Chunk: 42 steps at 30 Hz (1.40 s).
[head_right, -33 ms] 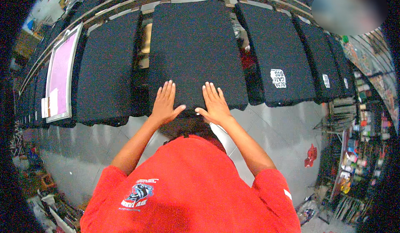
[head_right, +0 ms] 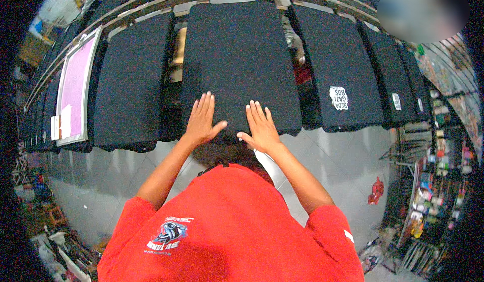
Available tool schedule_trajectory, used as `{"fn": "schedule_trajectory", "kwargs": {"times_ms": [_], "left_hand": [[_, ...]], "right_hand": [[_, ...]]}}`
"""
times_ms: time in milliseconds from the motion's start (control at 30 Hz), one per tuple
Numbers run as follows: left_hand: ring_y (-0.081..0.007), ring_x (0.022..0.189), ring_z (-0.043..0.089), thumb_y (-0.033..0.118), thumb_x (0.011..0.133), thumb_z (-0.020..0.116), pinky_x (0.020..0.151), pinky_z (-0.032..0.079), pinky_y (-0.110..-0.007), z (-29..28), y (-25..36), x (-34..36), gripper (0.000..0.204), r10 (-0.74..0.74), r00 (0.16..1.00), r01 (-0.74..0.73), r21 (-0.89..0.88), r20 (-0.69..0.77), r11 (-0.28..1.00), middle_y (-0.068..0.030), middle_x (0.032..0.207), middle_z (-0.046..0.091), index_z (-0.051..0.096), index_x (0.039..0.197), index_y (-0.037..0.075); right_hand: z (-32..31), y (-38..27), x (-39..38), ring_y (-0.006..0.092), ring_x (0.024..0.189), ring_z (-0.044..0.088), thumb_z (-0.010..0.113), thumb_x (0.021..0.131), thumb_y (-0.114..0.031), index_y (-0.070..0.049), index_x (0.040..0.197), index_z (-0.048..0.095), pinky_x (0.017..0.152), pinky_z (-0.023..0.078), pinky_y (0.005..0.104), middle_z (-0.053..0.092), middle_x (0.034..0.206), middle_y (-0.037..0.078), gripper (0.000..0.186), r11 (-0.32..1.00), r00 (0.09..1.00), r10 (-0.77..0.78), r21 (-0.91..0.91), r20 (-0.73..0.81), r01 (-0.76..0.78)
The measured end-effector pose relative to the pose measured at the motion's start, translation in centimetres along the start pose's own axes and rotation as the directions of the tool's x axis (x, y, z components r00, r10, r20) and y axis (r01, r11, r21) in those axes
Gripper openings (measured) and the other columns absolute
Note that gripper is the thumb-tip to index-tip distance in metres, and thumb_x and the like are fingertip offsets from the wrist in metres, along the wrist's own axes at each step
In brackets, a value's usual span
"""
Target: The person pulls a black t-shirt onto a printing pallet by hand, aligns a screen printing frame over it, and uses a squeegee to spread white ink across the screen. They then peel the t-shirt off the pallet and carry it to a table, laying it flat.
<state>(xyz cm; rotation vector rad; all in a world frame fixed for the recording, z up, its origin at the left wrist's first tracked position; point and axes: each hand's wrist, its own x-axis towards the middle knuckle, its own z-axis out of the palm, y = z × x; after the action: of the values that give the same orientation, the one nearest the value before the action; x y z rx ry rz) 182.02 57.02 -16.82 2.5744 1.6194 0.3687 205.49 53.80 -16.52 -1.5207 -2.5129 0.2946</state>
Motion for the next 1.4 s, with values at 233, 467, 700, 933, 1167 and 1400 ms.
{"fn": "schedule_trajectory", "kwargs": {"times_ms": [233,467,700,933,1167,1400], "left_hand": [[-0.0357,0.136,0.018,0.055,0.083,0.048,0.111,0.012,-0.045,-0.1,-1.5,4.3,0.088,-0.189,0.982,0.189,0.018,-0.031,0.982,-0.0252,0.145,0.021,0.022,0.137,-0.009],[-0.0333,0.137,0.015,0.056,0.082,0.048,0.111,0.013,-0.045,-2.9,1.6,-5.9,0.088,-0.378,0.922,0.378,0.014,0.083,0.926,-0.0219,0.146,0.019,0.022,0.138,-0.007],[-0.0339,0.137,0.016,0.045,0.082,0.056,0.111,0.012,-0.047,-2.5,3.2,-10.1,0.085,-0.585,0.800,0.586,0.033,0.136,0.809,-0.0209,0.147,0.018,0.019,0.139,-0.006],[-0.0356,0.137,0.015,0.038,0.082,0.058,0.110,0.013,-0.048,-2.1,3.8,-9.9,0.082,-0.608,0.792,0.610,-0.081,0.046,0.788,-0.0223,0.147,0.016,0.018,0.139,-0.005],[-0.0341,0.136,0.019,0.034,0.079,0.062,0.111,0.015,-0.045,-0.8,3.2,-11.2,0.083,-0.611,0.791,0.606,-0.132,-0.001,0.785,-0.0222,0.146,0.019,0.020,0.138,-0.006],[-0.0374,0.133,0.024,0.030,0.079,0.063,0.109,0.022,-0.044,0.4,2.8,-21.8,0.085,-0.695,0.714,0.684,-0.300,0.085,0.665,-0.0273,0.143,0.022,0.016,0.138,-0.008]], "right_hand": [[-0.4,0.9,5.5,0.0338,0.138,0.013,0.045,0.082,-0.058,0.006,0.139,0.022,0.110,0.009,0.0502,0.018,0.146,0.024,0.088,0.985,0.981,-0.174,0.037,0.091,0.171],[0.5,0.1,21.2,0.0311,0.137,0.017,0.042,0.084,-0.057,0.003,0.140,0.022,0.110,0.013,0.0492,0.020,0.147,0.020,0.084,0.898,0.900,-0.436,-0.060,0.010,0.436],[1.9,-8.2,14.4,0.0355,0.134,0.023,0.044,0.075,-0.069,0.003,0.135,0.030,0.109,0.015,0.0502,0.028,0.143,0.022,0.095,0.571,0.555,-0.821,0.197,0.134,0.797],[2.4,-1.4,29.0,0.0363,0.135,0.021,0.050,0.078,-0.060,0.003,0.137,0.027,0.107,0.017,0.0541,0.024,0.145,0.021,0.090,0.704,0.704,-0.710,-0.033,-0.002,0.709],[1.8,-8.6,14.5,0.0361,0.135,0.022,0.039,0.076,-0.071,0.006,0.136,0.028,0.109,0.016,0.0505,0.024,0.144,0.023,0.098,0.435,0.388,-0.890,0.195,0.238,0.879],[0.2,-3.9,24.7,0.0346,0.138,0.011,0.055,0.082,-0.042,0.003,0.140,0.019,0.110,0.013,0.0485,0.016,0.147,0.023,0.081,0.838,0.839,-0.534,-0.065,0.107,0.542]]}}
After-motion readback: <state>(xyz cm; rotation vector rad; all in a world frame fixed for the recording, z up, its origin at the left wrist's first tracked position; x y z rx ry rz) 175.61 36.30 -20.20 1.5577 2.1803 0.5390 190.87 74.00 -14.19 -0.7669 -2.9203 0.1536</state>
